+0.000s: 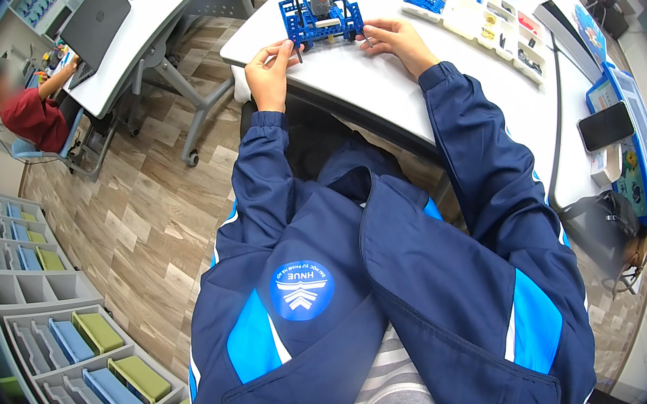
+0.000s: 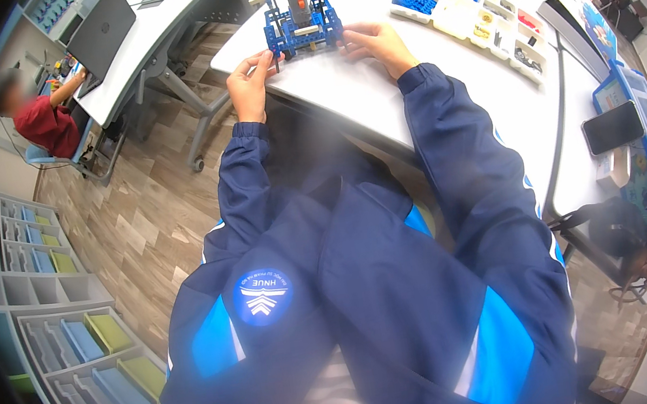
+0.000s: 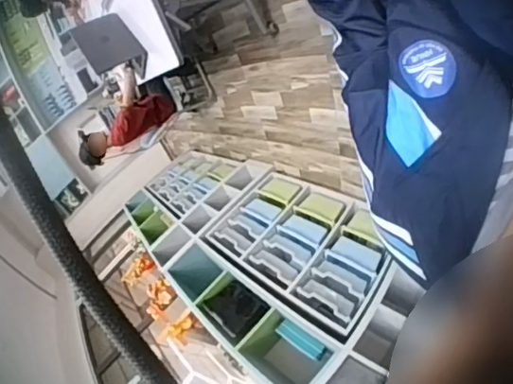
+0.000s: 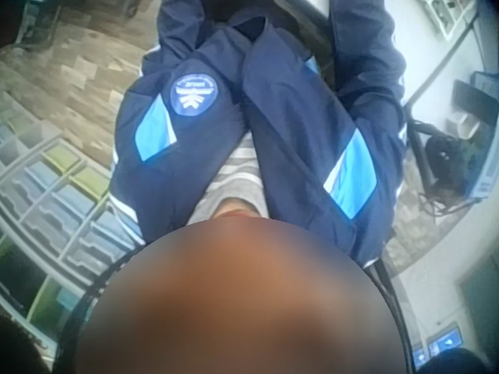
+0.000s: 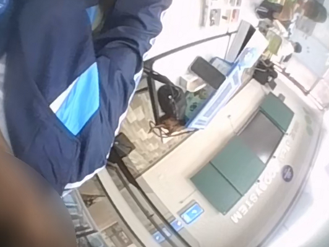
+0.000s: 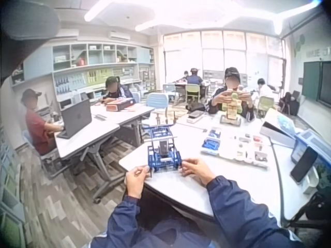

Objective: The person assembles a blue LEGO Technic model at a table, selecting pieces from a compartmentalized tray and attaching them to the growing structure. They repeatedly pick small beams and connectors, align them with existing parts, and press them into place while occasionally rotating the model to access different sides.

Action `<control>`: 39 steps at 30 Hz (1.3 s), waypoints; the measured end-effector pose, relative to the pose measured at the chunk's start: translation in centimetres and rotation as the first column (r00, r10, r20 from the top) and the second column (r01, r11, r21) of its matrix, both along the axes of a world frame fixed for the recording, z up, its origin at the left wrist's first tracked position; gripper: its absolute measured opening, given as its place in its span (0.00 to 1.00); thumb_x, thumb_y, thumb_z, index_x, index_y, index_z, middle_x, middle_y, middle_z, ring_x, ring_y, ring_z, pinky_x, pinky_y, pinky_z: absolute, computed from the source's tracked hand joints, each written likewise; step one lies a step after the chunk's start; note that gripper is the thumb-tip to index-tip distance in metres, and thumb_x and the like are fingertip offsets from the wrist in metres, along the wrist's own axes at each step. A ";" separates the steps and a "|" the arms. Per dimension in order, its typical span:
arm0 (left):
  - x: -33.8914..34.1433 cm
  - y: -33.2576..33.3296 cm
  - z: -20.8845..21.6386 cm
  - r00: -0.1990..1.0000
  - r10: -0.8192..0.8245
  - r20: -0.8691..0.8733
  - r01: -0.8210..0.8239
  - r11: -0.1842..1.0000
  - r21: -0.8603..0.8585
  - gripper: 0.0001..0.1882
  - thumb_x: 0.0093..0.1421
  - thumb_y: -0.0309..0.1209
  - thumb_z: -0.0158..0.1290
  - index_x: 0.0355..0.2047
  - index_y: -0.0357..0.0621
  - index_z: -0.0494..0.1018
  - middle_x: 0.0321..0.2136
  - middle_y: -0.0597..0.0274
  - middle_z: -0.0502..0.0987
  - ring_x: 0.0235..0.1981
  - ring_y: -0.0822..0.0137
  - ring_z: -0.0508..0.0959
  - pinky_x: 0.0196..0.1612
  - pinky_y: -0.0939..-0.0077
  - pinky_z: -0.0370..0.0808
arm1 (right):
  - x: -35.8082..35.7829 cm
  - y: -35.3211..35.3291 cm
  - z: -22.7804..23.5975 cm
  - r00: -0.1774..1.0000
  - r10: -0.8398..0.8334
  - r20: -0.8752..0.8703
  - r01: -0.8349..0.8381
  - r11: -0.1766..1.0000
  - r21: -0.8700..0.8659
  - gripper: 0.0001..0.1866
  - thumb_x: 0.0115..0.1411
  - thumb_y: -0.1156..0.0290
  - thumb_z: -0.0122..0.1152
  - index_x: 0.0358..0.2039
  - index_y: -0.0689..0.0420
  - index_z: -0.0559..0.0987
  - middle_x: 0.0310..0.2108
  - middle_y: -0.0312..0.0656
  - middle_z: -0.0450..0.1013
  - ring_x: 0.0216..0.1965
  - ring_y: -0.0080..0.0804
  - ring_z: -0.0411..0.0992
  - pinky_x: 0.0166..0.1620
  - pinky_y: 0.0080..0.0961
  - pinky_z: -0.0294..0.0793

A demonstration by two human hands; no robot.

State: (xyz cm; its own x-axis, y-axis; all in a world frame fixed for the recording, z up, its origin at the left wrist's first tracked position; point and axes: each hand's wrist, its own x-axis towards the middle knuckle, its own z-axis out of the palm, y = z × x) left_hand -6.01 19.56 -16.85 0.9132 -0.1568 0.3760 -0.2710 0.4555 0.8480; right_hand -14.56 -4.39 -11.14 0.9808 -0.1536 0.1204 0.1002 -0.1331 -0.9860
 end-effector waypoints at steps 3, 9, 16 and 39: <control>0.0 0.0 -0.2 1.000 -0.004 0.000 0.004 1.000 -0.017 0.08 0.63 0.26 0.59 0.32 0.31 0.79 0.41 0.49 0.80 0.37 0.60 0.85 0.37 0.77 0.82 | -0.2 0.2 0.1 1.000 -0.005 -0.004 0.005 1.000 0.001 0.21 0.65 0.67 0.58 0.53 0.68 0.76 0.43 0.50 0.78 0.38 0.34 0.78 0.43 0.25 0.78; 0.1 -0.2 -0.3 1.000 -0.007 0.008 0.008 1.000 -0.025 0.08 0.63 0.26 0.58 0.34 0.31 0.77 0.40 0.49 0.80 0.37 0.61 0.84 0.39 0.76 0.82 | -0.3 0.2 0.1 1.000 0.028 0.013 -0.028 1.000 -0.001 0.20 0.66 0.67 0.56 0.53 0.67 0.76 0.43 0.50 0.78 0.39 0.33 0.78 0.43 0.25 0.78; -0.1 0.0 -0.1 1.000 -0.019 0.014 0.019 1.000 0.008 0.08 0.63 0.27 0.58 0.38 0.32 0.76 0.37 0.51 0.81 0.38 0.61 0.84 0.40 0.76 0.81 | -0.2 0.0 0.0 0.999 0.037 0.012 -0.037 0.999 0.002 0.20 0.66 0.67 0.56 0.54 0.67 0.75 0.43 0.49 0.78 0.38 0.33 0.78 0.43 0.26 0.78; -0.3 0.0 0.0 1.000 0.010 0.018 -0.010 1.000 0.018 0.08 0.63 0.27 0.58 0.37 0.32 0.76 0.34 0.52 0.82 0.35 0.66 0.84 0.41 0.78 0.80 | 0.1 -0.2 -0.3 0.999 0.043 0.005 -0.043 0.999 -0.026 0.21 0.65 0.70 0.56 0.55 0.68 0.73 0.43 0.52 0.78 0.37 0.34 0.79 0.43 0.26 0.79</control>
State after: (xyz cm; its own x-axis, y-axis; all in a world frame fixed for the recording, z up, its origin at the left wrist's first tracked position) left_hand -6.32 19.60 -16.89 0.9081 -0.1542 0.3894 -0.2906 0.4375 0.8510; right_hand -14.49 -4.58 -11.48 0.9857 -0.1084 0.1293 0.1118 -0.1545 -0.9817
